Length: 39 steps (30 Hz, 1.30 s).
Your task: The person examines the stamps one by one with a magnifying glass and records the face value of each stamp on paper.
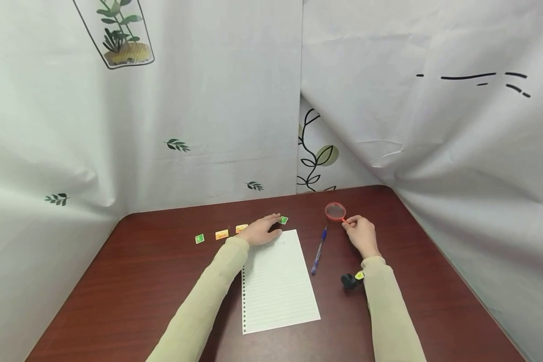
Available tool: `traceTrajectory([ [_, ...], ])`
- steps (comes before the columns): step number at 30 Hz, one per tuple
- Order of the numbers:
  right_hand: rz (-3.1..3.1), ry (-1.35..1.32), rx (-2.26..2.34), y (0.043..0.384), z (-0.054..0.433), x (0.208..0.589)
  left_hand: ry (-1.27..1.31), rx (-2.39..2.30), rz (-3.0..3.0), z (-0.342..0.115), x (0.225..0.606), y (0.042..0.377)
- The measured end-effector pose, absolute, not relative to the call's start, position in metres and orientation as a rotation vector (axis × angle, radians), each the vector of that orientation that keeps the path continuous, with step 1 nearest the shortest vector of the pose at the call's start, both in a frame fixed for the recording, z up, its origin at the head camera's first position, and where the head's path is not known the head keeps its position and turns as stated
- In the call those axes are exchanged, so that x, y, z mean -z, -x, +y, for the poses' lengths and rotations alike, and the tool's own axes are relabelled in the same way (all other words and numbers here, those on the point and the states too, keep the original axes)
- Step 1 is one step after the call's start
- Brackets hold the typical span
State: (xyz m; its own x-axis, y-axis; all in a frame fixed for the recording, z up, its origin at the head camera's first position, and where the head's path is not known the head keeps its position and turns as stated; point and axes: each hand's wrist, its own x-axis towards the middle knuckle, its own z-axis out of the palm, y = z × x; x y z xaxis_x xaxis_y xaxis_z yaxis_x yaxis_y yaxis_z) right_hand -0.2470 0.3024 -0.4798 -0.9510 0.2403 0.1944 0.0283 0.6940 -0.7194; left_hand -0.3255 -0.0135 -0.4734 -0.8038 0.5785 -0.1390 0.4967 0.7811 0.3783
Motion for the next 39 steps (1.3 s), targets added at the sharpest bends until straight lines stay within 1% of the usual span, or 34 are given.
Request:
traceTrajectory([
  [6,-2.622,0.209,-1.077,0.245,0.304,0.482,-0.852,-0.449,2.770,-0.013,0.472,0.322],
  [11,-2.656,0.227,-1.052,0.247,0.304,0.485,-0.895,-0.329,2.831,-0.014,0.472,0.323],
  [21,-2.704,0.208,-1.033,0.248,0.306,0.485,-0.976,-0.143,2.921,-0.016,0.471,0.331],
  [30,-2.735,0.254,-1.065,0.248,0.303,0.486,-0.976,-0.078,2.963,-0.034,0.465,0.333],
  [39,-2.735,0.233,-1.054,0.248,0.305,0.483,-1.020,-0.053,3.037,-0.060,0.466,0.317],
])
